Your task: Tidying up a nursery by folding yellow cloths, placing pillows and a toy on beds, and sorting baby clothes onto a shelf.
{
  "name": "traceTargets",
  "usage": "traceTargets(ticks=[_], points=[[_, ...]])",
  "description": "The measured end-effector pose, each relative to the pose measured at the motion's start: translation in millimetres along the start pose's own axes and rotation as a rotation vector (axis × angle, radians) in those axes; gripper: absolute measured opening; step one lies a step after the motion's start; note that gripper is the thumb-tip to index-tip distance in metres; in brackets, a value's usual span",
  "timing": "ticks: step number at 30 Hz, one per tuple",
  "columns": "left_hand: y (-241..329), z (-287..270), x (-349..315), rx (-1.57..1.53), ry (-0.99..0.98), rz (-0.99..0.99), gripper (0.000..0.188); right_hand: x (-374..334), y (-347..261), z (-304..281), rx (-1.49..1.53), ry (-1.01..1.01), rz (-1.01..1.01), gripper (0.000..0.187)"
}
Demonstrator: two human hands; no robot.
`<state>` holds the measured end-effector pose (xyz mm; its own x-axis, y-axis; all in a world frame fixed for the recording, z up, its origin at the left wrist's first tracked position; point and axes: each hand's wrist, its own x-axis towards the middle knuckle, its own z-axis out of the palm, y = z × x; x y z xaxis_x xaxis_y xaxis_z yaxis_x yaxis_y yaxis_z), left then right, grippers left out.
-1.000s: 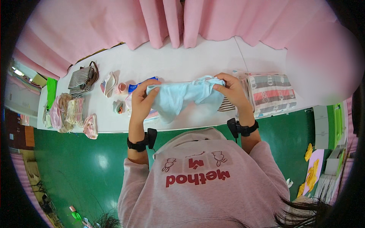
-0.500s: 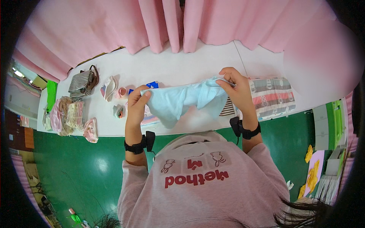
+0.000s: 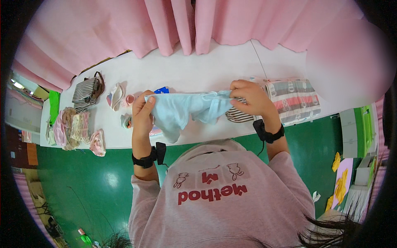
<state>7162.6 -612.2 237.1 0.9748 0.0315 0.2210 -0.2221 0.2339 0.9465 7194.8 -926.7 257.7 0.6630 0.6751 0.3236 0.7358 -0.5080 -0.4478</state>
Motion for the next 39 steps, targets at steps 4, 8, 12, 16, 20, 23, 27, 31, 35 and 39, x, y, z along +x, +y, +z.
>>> traceTargets(ticks=[4, 8, 12, 16, 20, 23, 27, 31, 35, 39], points=[[0.4, -3.6, -0.5, 0.068, 0.013, -0.002, 0.018, 0.1, 0.2, 1.5, 0.142, 0.137, -0.031, 0.013], [4.9, 6.8, 1.2, 0.226, -0.042, 0.056, 0.014, 1.1, -4.1, -2.1, 0.570, 0.422, -0.221, 0.013], [-1.9, -2.8, 0.0, 0.193, -0.095, 0.024, 0.012, -6.0, -0.6, -6.3, 0.950, 0.193, -0.028, 0.011], [0.3, -4.3, -1.0, 0.255, -0.229, 0.038, 0.005, -1.8, -7.7, -15.1, 0.555, 0.153, -0.018, 0.010], [2.3, -7.8, -2.5, 0.287, -0.285, -0.063, 0.008, 1.2, -14.7, -16.8, 0.129, 0.142, 0.040, 0.009], [3.4, -6.3, -2.8, 0.499, -0.281, 0.038, 0.015, 2.8, -17.3, -12.3, -0.084, 0.169, 0.073, 0.010], [2.1, 2.7, -1.2, 0.559, -0.234, 0.099, 0.017, 5.8, -29.2, -5.1, -0.197, 0.245, 0.390, 0.013], [-3.1, 7.9, -0.4, 0.554, -0.222, 0.111, 0.016, 9.6, -26.5, 3.8, -0.271, 0.367, 0.384, 0.013], [-8.6, 21.1, 0.5, 0.535, -0.114, 0.063, 0.013, 15.8, -23.9, 0.4, -0.320, 0.257, 0.433, 0.016], [-29.3, 29.5, 17.3, 0.578, -0.049, -0.058, 0.011, 17.7, 47.2, 22.6, 0.126, 0.071, 0.579, 0.023]])
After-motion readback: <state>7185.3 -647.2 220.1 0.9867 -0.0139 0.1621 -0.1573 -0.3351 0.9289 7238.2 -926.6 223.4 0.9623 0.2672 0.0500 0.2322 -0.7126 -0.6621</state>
